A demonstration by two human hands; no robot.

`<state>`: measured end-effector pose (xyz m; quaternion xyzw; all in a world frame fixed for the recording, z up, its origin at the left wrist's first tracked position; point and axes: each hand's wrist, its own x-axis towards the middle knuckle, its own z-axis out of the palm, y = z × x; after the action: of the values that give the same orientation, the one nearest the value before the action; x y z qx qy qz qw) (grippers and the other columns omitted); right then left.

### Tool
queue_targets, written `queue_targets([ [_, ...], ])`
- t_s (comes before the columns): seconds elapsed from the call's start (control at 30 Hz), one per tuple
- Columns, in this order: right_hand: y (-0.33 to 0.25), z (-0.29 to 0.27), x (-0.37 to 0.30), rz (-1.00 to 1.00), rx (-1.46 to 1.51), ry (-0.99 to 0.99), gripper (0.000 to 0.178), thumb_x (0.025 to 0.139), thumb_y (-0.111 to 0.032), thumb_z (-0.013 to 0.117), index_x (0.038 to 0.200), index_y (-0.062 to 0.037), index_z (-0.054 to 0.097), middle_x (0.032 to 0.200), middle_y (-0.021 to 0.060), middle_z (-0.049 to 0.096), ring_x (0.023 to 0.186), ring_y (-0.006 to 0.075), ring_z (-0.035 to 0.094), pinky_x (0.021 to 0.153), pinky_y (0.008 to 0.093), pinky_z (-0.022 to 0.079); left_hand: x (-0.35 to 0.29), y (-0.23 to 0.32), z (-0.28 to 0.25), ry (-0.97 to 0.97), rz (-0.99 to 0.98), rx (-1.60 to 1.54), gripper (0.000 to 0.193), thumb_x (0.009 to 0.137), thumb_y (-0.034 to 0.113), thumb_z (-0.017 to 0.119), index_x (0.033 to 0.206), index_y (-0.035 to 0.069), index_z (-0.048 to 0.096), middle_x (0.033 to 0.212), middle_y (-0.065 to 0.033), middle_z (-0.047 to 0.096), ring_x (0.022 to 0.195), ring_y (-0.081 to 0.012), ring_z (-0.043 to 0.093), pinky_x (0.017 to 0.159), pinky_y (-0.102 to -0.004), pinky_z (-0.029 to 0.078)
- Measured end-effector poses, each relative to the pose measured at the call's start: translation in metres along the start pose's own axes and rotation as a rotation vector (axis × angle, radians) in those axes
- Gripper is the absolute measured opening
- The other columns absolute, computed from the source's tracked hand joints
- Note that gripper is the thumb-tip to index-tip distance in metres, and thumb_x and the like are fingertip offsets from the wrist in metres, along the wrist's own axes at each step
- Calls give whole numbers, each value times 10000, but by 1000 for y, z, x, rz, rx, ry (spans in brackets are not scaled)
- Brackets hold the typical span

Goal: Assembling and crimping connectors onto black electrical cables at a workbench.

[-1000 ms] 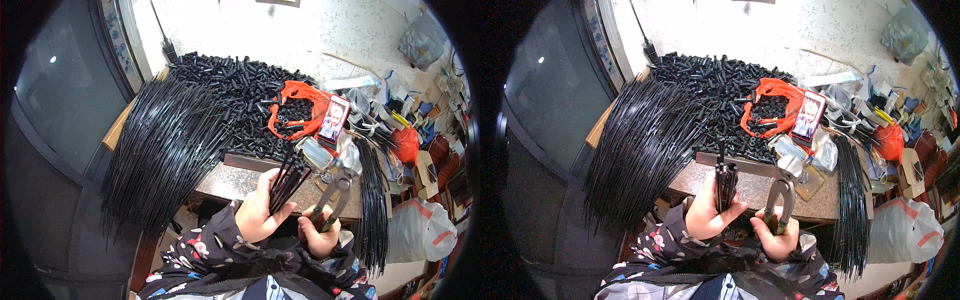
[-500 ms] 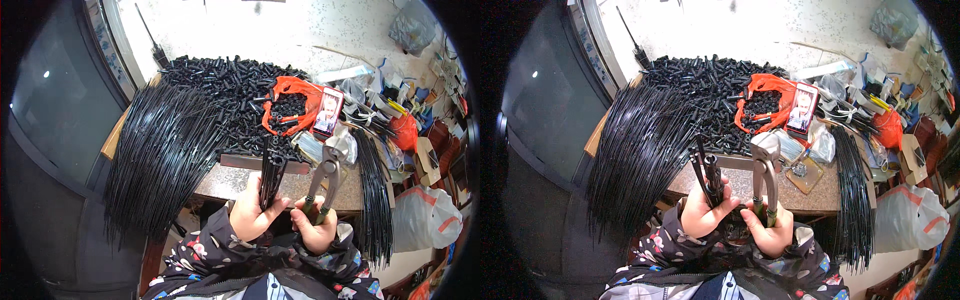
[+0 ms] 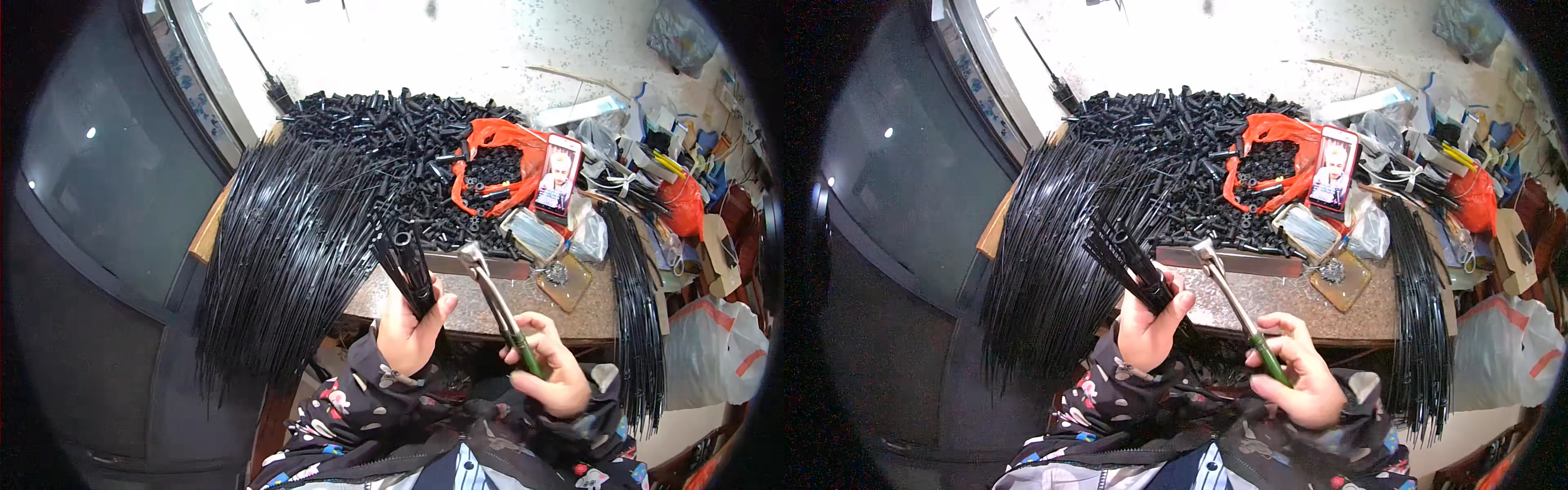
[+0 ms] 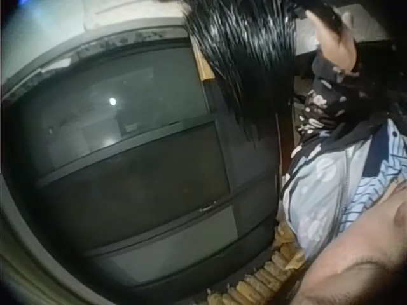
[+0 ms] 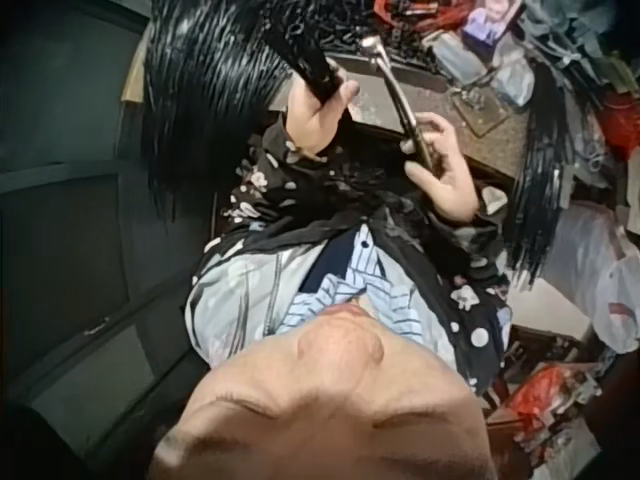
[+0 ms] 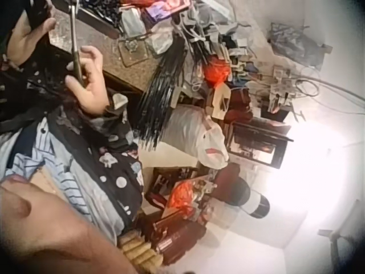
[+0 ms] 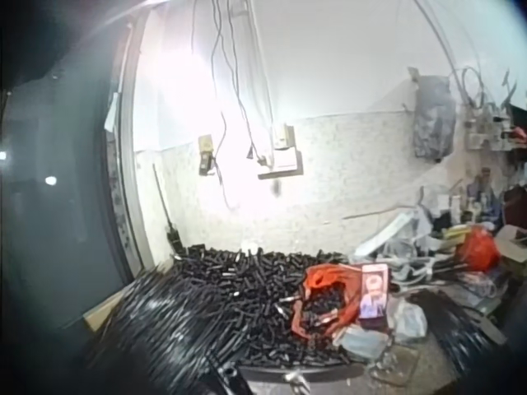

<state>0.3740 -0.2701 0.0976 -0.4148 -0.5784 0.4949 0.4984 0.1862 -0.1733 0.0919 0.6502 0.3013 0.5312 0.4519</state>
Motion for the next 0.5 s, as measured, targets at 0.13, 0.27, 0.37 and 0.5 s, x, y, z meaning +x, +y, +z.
queue_targets([
  [0.13, -2, -10, -3, -81, 101, -242, 270, 718, -85, 629, 960, -5, 542, 1124, 136, 434, 939, 196, 485, 798, 307, 393, 1, -3, 1, 100, 38, 132, 241, 819, 59, 559, 988, 7, 395, 772, -16, 439, 685, -90, 433, 632, -217, 375],
  [0.27, -36, 1, 1, -435, -952, -18, 298, 509, -98, 660, 789, -32, 580, 913, 76, 558, 838, 296, 509, 736, 379, 402, -5, -12, -1, 151, 51, 62, 289, 794, -21, 542, 1043, -6, 396, 885, -46, 433, 783, -92, 454, 728, -224, 407],
  [0.37, -44, 4, 1, -458, -1037, -49, 332, 474, -137, 648, 783, -34, 590, 937, 58, 552, 824, 290, 505, 705, 388, 393, -6, 0, -1, 184, 25, 293, 248, 805, -68, 440, 1037, 4, 390, 899, -57, 396, 790, -129, 465, 780, -308, 445],
  [0.5, -53, 9, -1, -442, -1139, -40, 351, 470, -148, 639, 795, -21, 599, 948, 35, 549, 825, 285, 504, 679, 379, 387, -11, -14, 3, 204, 47, -53, 313, 796, -75, 402, 1096, -14, 333, 944, -79, 388, 791, -128, 455, 808, -316, 450],
])
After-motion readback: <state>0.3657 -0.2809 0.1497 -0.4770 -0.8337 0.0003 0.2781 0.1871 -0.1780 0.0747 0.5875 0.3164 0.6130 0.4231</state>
